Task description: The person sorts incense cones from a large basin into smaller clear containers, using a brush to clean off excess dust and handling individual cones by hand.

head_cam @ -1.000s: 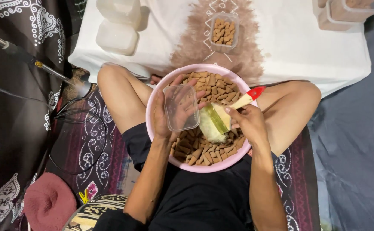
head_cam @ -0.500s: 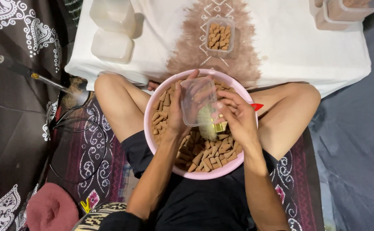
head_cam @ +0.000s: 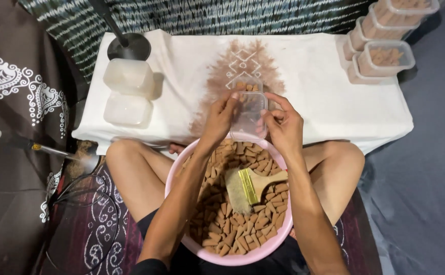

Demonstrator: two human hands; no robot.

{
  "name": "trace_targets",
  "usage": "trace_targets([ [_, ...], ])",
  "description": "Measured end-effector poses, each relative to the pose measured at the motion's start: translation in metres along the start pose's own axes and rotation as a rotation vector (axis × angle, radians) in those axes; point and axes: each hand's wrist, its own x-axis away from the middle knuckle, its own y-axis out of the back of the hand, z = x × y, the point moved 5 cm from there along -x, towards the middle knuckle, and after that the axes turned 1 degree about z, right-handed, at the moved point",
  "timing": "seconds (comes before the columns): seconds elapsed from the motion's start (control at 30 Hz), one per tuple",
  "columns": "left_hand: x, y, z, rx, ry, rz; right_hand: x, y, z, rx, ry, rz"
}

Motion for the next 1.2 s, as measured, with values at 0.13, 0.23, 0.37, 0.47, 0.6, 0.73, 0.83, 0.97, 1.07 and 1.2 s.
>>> trace_targets([
  [0.13,-0.027,0.011,-0.01,-0.293,-0.042,-0.135,-0.035,0.001,-0.019,0.135,0.018,-0.098],
  [0.23,-0.046,0.019,0.003,-0.358,-0.036,-0.241,-0.051,-0.004,-0.021,0.184,0.004,-0.142],
  [0.37,-0.068,0.024,0.022,-0.443,-0.068,-0.285,-0.067,-0.008,-0.032,0.252,-0.009,-0.131],
  [0.47,-0.075,0.022,0.021,-0.463,-0.096,-0.269,-0.075,-0.01,-0.042,0.269,-0.037,-0.112],
  [0.6,-0.082,0.021,0.03,-0.476,-0.111,-0.27,-0.083,-0.011,-0.06,0.283,-0.077,-0.107],
  [0.73,-0.088,0.022,0.042,-0.469,-0.116,-0.278,-0.087,-0.016,-0.062,0.244,-0.117,-0.099],
  [0.83,-0.09,0.024,0.049,-0.495,-0.147,-0.279,-0.089,-0.018,-0.064,0.222,-0.127,-0.101],
  [0.97,-0.091,0.026,0.046,-0.459,-0.088,-0.278,-0.089,-0.019,-0.07,0.209,-0.142,-0.112],
  [1.07,-0.091,0.026,0.044,-0.444,-0.066,-0.288,-0.088,-0.022,-0.065,0.184,-0.155,-0.116],
  [1.2,-0.098,0.024,0.048,-0.427,-0.047,-0.281,-0.089,-0.024,-0.058,0.159,-0.165,-0.13],
])
